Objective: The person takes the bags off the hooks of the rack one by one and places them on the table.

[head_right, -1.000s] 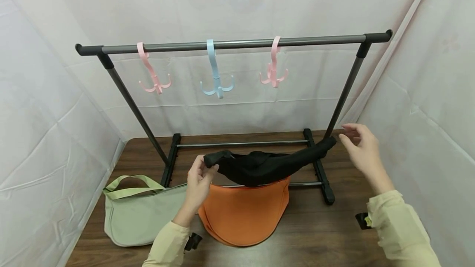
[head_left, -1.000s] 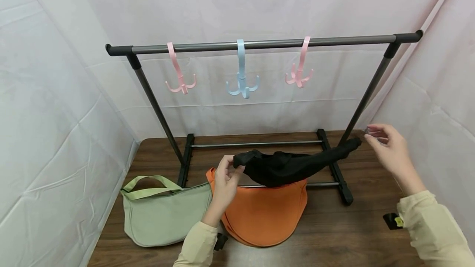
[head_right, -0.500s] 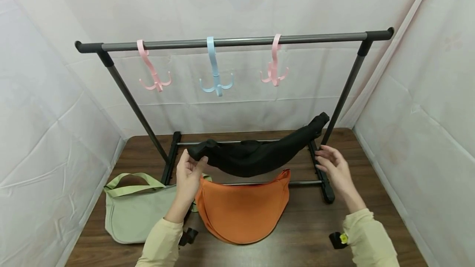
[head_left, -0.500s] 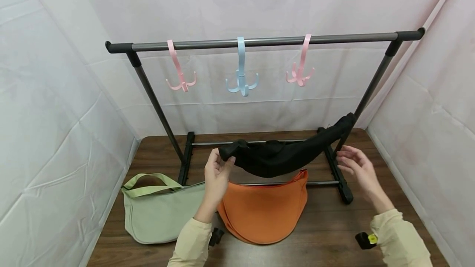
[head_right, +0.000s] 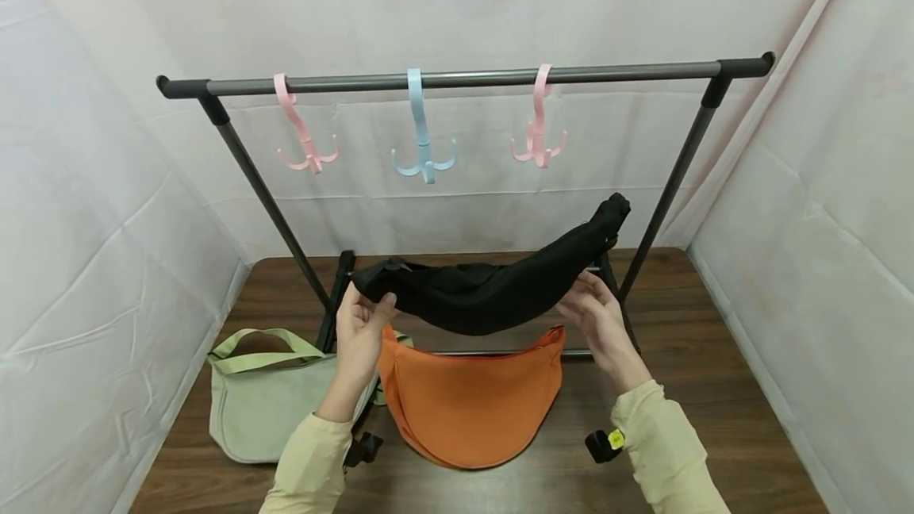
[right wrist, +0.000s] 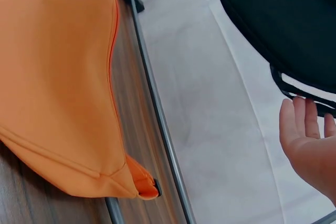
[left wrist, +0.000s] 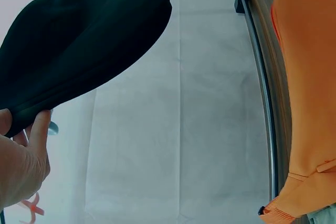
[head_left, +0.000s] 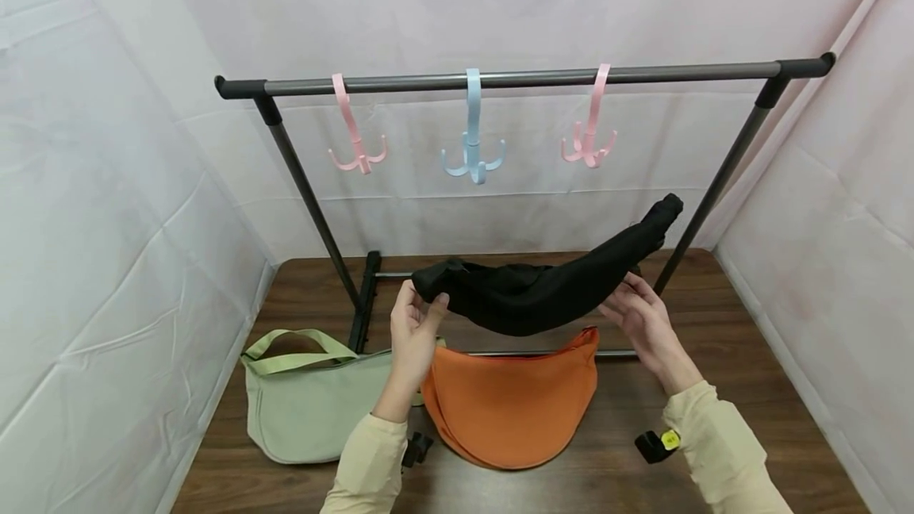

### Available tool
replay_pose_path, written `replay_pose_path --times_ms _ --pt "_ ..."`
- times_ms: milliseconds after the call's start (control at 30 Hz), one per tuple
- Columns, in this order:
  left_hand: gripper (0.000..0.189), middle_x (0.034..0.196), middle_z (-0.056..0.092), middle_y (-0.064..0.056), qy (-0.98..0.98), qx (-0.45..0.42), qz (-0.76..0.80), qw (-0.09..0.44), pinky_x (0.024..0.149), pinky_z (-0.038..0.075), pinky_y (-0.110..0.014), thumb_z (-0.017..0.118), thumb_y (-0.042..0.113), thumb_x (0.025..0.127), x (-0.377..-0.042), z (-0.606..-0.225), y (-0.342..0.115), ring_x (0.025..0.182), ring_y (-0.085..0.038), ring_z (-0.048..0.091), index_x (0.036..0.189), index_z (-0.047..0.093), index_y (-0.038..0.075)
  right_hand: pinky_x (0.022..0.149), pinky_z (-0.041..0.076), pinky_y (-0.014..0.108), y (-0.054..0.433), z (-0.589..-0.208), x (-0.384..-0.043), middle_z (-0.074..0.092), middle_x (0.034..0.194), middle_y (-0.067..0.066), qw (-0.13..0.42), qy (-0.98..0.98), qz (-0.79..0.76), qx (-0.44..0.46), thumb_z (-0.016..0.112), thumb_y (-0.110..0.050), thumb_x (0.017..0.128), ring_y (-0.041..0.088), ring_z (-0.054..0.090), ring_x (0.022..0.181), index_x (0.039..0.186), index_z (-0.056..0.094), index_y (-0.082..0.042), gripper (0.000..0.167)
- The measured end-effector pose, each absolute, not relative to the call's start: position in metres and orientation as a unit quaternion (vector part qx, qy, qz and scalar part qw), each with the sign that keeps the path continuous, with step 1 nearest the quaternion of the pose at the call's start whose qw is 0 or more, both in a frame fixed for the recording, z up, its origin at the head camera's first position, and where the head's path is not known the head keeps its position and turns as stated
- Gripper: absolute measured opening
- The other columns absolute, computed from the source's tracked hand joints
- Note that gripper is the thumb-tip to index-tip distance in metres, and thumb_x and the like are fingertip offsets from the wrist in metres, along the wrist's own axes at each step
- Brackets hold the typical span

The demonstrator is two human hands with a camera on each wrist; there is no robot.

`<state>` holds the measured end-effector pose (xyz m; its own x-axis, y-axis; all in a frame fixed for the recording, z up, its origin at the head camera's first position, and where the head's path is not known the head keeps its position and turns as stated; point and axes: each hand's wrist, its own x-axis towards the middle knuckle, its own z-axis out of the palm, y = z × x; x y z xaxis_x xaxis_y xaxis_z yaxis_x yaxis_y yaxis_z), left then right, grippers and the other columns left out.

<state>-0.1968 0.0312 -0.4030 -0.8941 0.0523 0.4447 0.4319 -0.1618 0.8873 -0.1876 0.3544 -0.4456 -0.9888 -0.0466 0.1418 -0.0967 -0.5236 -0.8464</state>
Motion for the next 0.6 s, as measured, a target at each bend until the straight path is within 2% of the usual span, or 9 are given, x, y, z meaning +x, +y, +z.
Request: replay_pose_path --times_ms 200,367,600 --pt "0.012 0.098 0.053 -0.001 -0.632 -0.174 -0.745 0.118 0.081 0.043 -0.023 0.052 0.002 0.09 -0.2 -0.409 0.03 0.097 -0.013 0.052 0.1 0.047 -0.001 0.081 0.05 0.029 0.349 -0.446 -0.189 0.061 0.1 -0.001 0.019 -0.487 0.871 0.059 0.039 0.002 0.095 0.013 0.061 0.089 0.106 0.053 -0.013 0.023" --pt "0.012 0.096 0.053 -0.001 -0.637 -0.157 -0.748 0.106 0.08 0.042 -0.024 0.053 0.003 0.09 -0.2 -0.415 0.031 0.094 -0.012 0.052 0.099 0.047 -0.002 0.075 0.051 0.026 0.347 -0.449 -0.186 0.055 0.088 -0.003 0.032 -0.515 0.856 0.024 0.047 0.001 0.092 0.008 0.06 0.081 0.092 0.057 -0.015 0.019" --pt "0.016 0.098 0.054 -0.002 -0.639 -0.149 -0.75 0.082 0.08 0.042 -0.024 0.054 0.005 0.09 -0.202 -0.425 0.037 0.093 -0.014 0.053 0.1 0.046 -0.005 0.073 0.051 0.024 0.355 -0.458 -0.176 0.054 0.083 -0.004 0.037 -0.532 0.846 0.008 0.044 0.002 0.093 0.008 0.059 0.078 0.087 0.056 -0.014 0.021"
